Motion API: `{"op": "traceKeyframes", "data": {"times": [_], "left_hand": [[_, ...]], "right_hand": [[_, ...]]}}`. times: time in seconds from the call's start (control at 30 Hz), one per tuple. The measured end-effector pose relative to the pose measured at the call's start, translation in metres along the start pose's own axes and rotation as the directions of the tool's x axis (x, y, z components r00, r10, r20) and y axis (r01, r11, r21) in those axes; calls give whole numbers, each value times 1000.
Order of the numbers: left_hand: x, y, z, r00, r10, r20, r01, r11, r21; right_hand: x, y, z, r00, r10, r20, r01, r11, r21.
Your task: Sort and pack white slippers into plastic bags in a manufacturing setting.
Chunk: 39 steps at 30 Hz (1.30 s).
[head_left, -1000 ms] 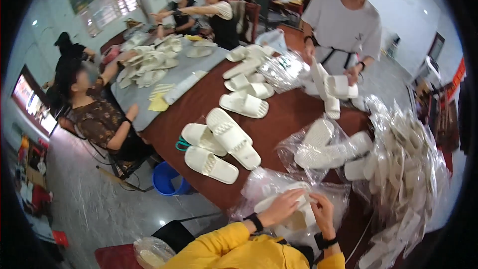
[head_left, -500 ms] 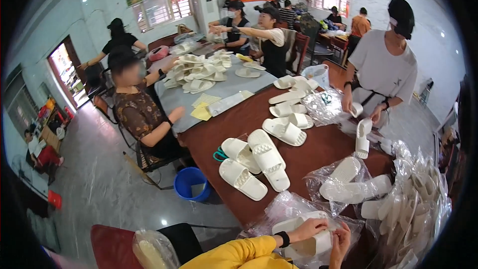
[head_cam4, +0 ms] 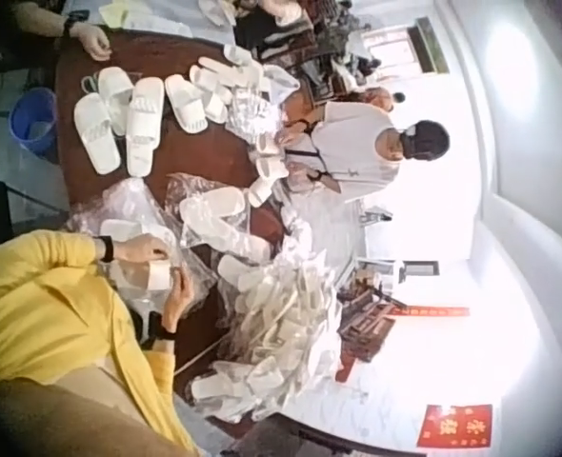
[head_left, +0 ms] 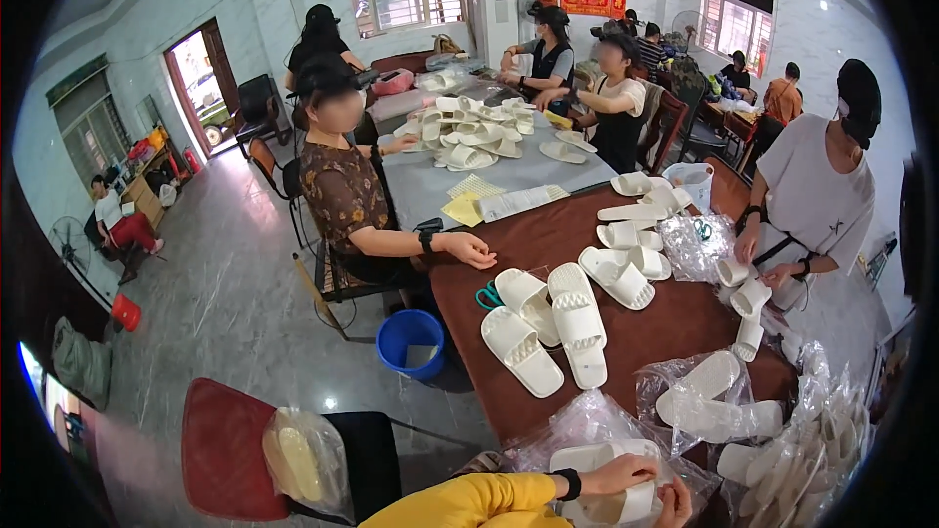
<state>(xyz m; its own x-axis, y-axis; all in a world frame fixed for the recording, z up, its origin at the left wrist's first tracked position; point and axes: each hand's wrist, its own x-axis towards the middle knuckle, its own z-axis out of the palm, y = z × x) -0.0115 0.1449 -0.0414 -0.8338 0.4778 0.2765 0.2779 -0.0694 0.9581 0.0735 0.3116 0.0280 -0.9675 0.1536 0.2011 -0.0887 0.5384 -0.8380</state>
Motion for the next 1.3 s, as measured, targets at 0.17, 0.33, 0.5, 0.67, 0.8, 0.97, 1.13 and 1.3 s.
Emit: {"op": "traceKeyframes", "data": {"times": [0.17,0.33,0.5,0.67,0.8,0.97,1.13,1.3], "left_hand": [[-4,21,12,994,-87,59,96,981,-170],[-5,27,-19,976,-216,19,212,969,126],[3,37,-17,994,-30,108,9,981,192],[3,40,-13,985,44,166,-81,971,226],[2,44,-14,985,31,172,-72,969,238],[3,45,-17,980,55,191,-108,955,276],[4,43,-18,978,65,196,-119,954,277],[3,44,-19,974,68,215,-127,952,277]], "right_hand": [[-6,24,-4,971,228,-65,-197,928,315],[11,-9,21,958,271,-92,-235,929,286],[-2,-4,17,958,245,-148,-205,948,244],[-10,-10,15,966,216,-144,-181,958,222],[-13,-10,17,976,174,-134,-150,974,167],[-12,-12,18,976,163,-143,-144,980,136],[-11,-12,18,977,156,-143,-139,983,118],[-12,-12,17,986,114,-120,-104,991,85]]}}
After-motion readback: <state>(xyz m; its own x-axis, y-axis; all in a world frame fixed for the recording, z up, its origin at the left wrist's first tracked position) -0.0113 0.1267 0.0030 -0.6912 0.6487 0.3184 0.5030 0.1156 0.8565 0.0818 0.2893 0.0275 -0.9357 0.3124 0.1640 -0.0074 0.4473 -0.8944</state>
